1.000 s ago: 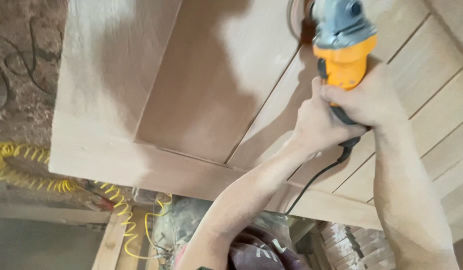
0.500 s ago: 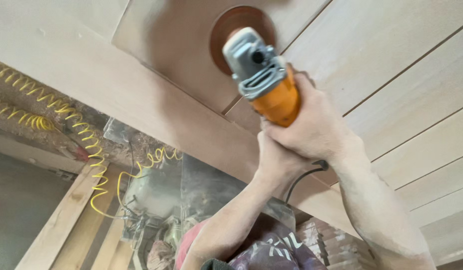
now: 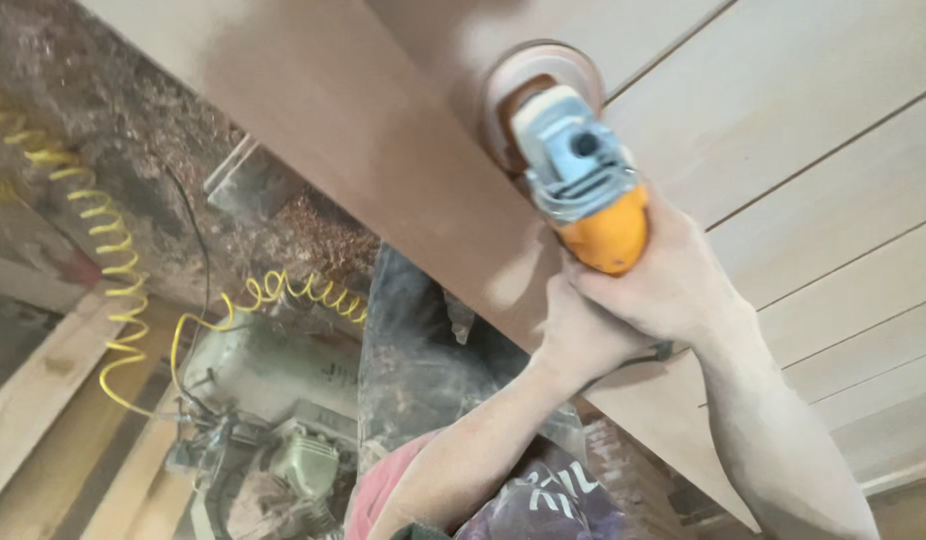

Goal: The person uses a handheld electric sander to smooth the surface of a large wooden door panel. They systematically move the tool across the flat panels and the raised frame edges, generating wood dust. The task involves continuous sanding of the entire visible surface area of the door.

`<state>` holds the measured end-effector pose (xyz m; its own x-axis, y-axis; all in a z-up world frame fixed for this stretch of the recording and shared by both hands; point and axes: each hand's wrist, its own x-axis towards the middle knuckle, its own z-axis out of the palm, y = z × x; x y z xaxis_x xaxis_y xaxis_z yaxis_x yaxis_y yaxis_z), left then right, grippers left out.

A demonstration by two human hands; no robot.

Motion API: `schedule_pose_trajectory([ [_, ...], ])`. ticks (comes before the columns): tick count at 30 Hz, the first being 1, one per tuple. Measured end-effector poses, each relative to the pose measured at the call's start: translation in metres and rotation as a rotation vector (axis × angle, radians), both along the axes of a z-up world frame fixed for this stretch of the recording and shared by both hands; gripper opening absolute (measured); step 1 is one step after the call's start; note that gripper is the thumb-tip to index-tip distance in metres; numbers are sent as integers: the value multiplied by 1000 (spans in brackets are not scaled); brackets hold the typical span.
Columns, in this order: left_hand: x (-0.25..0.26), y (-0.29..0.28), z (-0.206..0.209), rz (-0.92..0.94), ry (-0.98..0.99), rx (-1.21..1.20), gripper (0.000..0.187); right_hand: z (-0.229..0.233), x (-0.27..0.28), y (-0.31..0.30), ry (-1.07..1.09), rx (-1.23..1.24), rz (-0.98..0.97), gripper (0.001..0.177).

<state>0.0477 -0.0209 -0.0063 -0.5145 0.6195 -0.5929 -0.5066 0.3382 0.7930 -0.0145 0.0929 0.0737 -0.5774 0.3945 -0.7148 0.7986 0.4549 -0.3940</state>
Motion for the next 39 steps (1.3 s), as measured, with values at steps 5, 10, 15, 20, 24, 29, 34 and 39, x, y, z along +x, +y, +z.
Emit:
schedule_pose_trajectory([
  [5, 36, 5, 4, -12, 3, 51, 76, 1, 46, 1, -60, 25, -51, 64],
  [10, 92, 17, 1, 62, 132, 43, 84, -6, 103, 12, -90, 31, -56, 68],
  [15, 168, 26, -3, 12, 102, 97, 58, -7, 178, 31, -72, -37, -75, 78],
  [20, 207, 44, 5, 171, -22, 191, 67, -9, 228, 53, -172, -66, -122, 73],
  [24, 203, 69, 2, -55, 1, 138, 71, -13, 254, 76, -101, 39, -185, 68],
  [29, 192, 81, 0, -235, 76, 42, 91, -12, 256, 85, 101, -18, -233, 66],
  [34, 196, 49, 10, 165, -53, 213, 83, -13, 240, 58, 82, -46, -97, 78],
  [39, 175, 58, -3, -45, 383, 158, 88, -17, 232, 66, -5, 19, -144, 69],
])
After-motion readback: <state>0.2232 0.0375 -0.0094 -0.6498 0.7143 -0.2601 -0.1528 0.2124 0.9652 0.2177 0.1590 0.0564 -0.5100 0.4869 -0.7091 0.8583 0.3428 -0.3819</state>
